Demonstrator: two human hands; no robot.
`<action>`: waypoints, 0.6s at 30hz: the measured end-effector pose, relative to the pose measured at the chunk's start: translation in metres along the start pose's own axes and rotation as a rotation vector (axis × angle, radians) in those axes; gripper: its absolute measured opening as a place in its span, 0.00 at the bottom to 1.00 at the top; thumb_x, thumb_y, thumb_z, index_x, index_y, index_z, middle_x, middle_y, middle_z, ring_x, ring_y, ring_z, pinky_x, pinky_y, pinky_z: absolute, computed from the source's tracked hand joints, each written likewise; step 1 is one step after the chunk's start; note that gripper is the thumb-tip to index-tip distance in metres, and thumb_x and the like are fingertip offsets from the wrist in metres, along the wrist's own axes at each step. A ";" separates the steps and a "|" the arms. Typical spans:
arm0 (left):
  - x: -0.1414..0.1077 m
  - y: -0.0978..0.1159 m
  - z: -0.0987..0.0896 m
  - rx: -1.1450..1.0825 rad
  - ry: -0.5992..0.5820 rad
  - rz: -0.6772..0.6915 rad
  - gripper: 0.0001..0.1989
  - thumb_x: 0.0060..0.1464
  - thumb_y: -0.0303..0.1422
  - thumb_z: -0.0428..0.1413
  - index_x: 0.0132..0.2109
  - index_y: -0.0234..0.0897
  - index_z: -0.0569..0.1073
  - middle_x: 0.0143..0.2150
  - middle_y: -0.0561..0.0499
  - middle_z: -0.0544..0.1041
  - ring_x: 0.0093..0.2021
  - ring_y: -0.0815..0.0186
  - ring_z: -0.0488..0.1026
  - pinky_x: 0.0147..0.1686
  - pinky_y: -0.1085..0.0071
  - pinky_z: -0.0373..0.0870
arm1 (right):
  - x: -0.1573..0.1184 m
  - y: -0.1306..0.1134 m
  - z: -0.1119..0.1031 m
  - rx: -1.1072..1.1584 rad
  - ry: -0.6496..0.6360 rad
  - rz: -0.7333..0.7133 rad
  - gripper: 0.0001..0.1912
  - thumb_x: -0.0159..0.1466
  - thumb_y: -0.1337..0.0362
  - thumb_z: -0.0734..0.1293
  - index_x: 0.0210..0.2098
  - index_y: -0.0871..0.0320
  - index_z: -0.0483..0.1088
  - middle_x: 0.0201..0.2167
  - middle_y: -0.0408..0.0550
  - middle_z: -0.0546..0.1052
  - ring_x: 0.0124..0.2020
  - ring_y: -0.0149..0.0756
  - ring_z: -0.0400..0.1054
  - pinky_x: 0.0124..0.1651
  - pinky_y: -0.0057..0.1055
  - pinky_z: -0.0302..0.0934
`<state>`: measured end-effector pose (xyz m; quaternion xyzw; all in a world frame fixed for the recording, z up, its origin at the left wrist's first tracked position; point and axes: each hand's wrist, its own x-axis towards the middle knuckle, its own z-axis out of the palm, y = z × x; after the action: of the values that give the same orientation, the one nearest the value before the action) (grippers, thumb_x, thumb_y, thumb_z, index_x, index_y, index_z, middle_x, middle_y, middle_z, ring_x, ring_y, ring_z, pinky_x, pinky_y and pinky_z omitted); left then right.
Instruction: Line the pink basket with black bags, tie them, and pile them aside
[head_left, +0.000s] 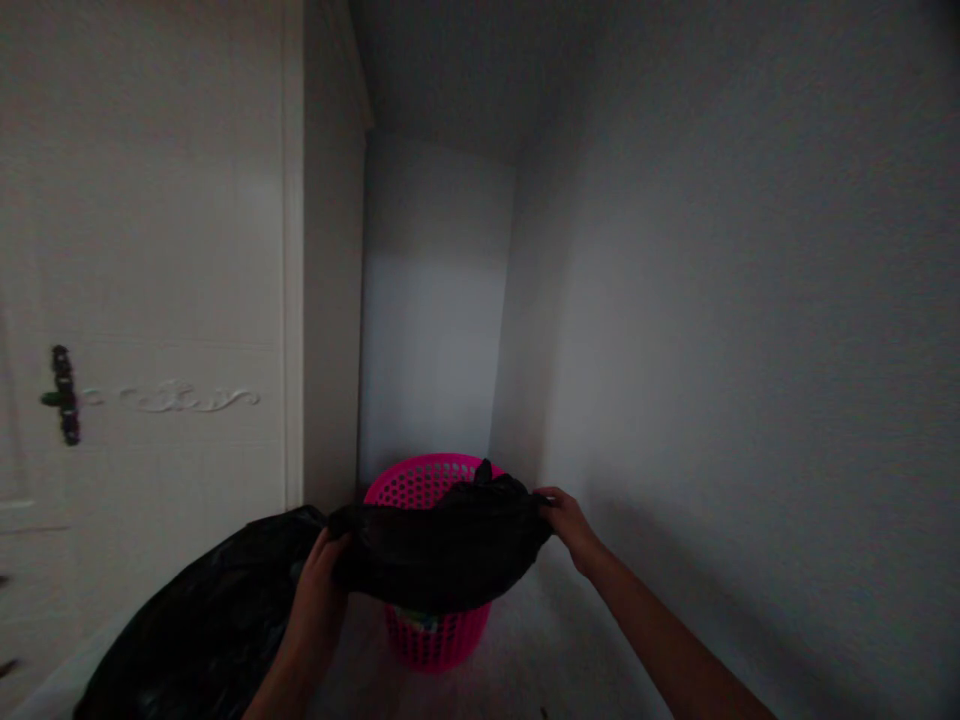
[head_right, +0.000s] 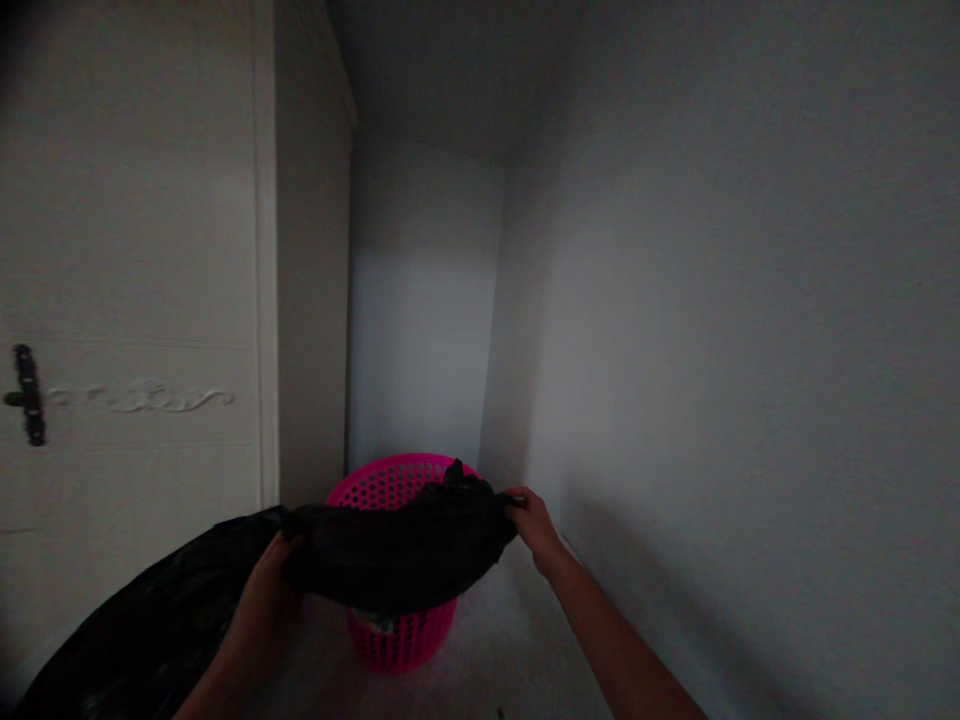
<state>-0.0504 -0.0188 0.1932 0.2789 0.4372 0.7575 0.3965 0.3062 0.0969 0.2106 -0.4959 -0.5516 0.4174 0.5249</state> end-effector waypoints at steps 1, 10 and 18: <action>-0.001 0.002 -0.003 -0.010 -0.016 -0.015 0.25 0.41 0.38 0.70 0.49 0.39 0.80 0.53 0.46 0.85 0.58 0.49 0.79 0.54 0.61 0.78 | -0.002 -0.005 -0.003 0.025 -0.035 -0.014 0.22 0.49 0.59 0.69 0.44 0.55 0.76 0.36 0.48 0.83 0.41 0.47 0.77 0.48 0.44 0.69; -0.002 0.035 0.012 0.367 -0.221 0.084 0.36 0.44 0.50 0.69 0.57 0.38 0.75 0.54 0.44 0.85 0.53 0.51 0.82 0.50 0.62 0.81 | -0.031 -0.050 0.004 -0.170 -0.393 -0.347 0.50 0.47 0.56 0.84 0.67 0.49 0.66 0.66 0.54 0.73 0.66 0.51 0.66 0.70 0.51 0.55; 0.046 0.026 0.022 0.608 -0.146 0.277 0.25 0.46 0.50 0.63 0.45 0.35 0.79 0.40 0.43 0.87 0.43 0.48 0.84 0.38 0.60 0.81 | -0.015 -0.038 0.016 -0.313 -0.231 -0.549 0.11 0.54 0.69 0.69 0.36 0.54 0.80 0.41 0.47 0.82 0.47 0.45 0.75 0.56 0.41 0.65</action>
<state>-0.0669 0.0218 0.2303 0.4947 0.5715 0.6172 0.2187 0.2856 0.0771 0.2440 -0.3529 -0.7777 0.2243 0.4693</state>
